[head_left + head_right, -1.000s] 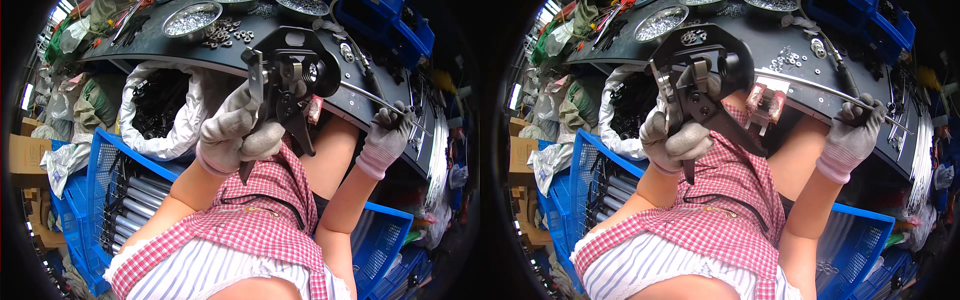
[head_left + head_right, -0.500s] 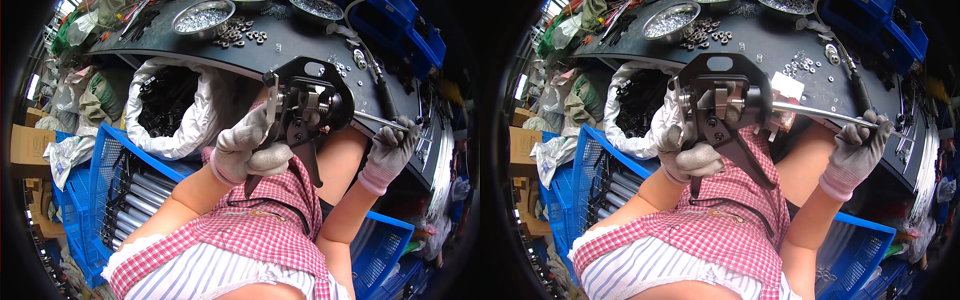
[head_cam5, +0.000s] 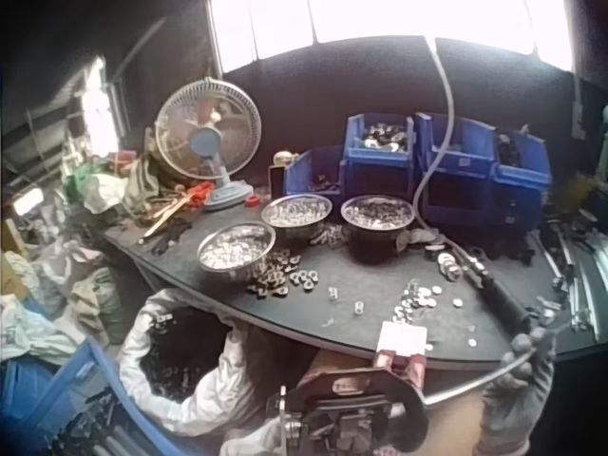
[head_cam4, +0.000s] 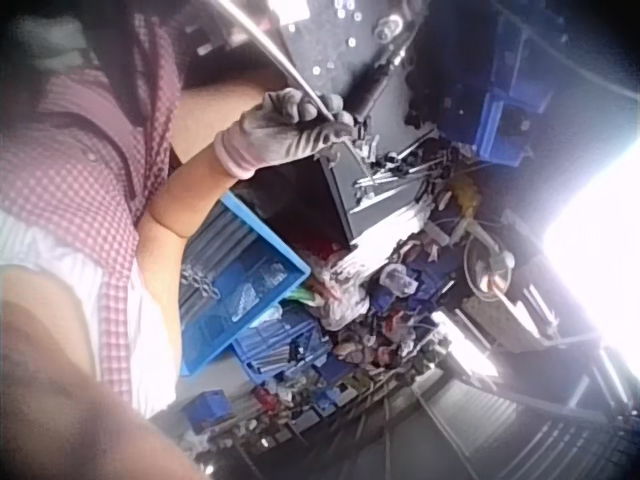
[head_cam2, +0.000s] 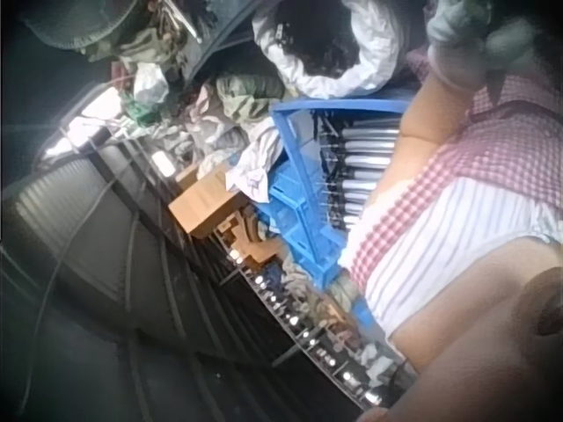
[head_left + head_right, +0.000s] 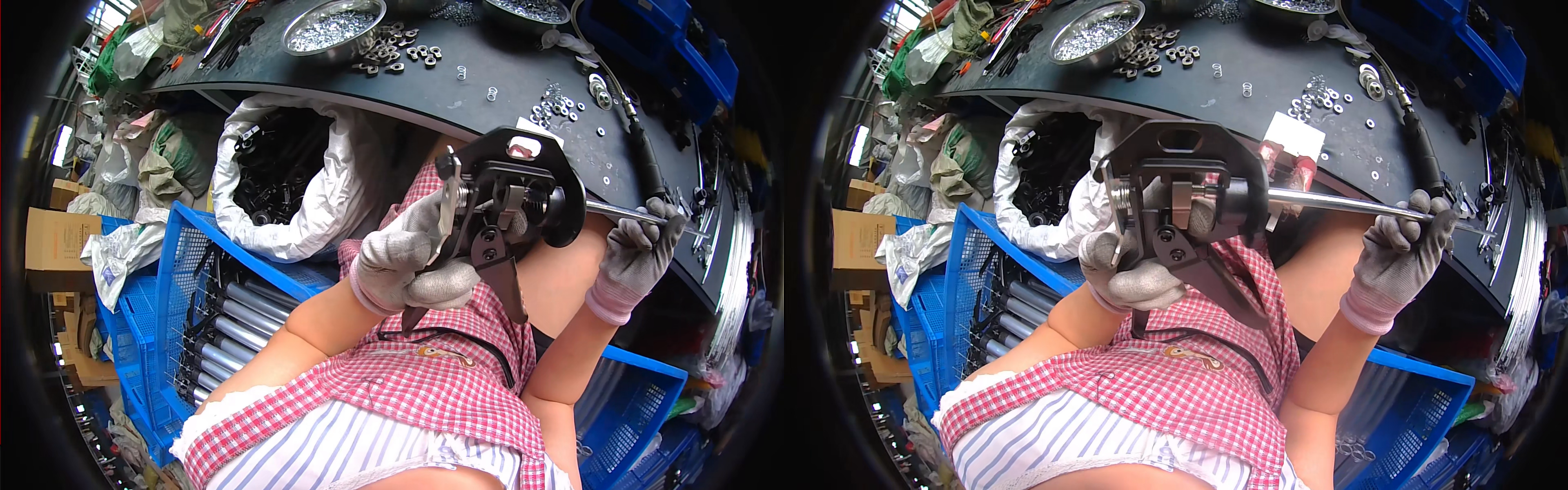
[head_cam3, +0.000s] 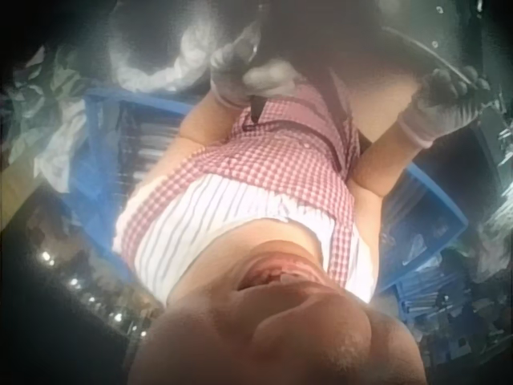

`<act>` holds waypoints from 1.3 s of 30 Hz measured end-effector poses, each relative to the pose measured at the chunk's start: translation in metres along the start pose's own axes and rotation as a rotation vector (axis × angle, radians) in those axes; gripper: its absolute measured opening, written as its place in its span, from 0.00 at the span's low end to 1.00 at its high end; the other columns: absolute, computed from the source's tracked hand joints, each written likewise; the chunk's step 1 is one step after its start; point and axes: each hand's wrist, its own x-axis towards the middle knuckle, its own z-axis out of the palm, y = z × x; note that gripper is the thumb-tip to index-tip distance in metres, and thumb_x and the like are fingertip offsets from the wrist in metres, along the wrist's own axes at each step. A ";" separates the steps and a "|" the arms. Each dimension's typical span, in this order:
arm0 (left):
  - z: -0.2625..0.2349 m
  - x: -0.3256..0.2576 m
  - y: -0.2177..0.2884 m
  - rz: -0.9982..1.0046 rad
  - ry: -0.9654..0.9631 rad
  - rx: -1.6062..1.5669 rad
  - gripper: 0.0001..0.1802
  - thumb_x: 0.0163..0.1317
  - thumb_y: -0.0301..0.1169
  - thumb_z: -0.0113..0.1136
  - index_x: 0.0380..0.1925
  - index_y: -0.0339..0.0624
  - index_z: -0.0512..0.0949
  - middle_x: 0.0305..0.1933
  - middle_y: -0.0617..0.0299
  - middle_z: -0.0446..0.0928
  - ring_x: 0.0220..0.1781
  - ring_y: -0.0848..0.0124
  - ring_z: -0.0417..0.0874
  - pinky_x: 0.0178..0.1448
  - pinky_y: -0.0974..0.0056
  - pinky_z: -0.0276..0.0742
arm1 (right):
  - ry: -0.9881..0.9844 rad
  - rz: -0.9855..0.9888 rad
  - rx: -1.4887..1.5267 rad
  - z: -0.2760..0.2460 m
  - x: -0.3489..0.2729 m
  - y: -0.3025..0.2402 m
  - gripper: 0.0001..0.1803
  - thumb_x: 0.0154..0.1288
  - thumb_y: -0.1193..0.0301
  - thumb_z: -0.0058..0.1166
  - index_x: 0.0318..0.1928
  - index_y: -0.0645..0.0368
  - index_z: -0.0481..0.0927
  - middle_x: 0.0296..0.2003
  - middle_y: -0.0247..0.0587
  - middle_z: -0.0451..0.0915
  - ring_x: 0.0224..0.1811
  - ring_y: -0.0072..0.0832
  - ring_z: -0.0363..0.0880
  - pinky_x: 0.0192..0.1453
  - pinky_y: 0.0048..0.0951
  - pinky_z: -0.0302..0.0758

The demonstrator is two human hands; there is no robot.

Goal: The person places an assembled caulking gun into a crate, then assembles caulking guns by fitting springs, plates, and washers onto handle mechanisms, tightening components with a pneumatic tool, and attaching plunger rods and metal barrels.

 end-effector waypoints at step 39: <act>-0.012 0.002 0.011 -0.067 0.190 -0.112 0.40 0.62 0.32 0.56 0.71 0.42 0.51 0.71 0.49 0.58 0.20 0.79 0.72 0.21 0.75 0.63 | -0.378 0.003 0.184 -0.017 0.001 0.002 0.14 0.75 0.65 0.41 0.40 0.67 0.70 0.33 0.39 0.61 0.22 0.13 0.59 0.18 0.10 0.68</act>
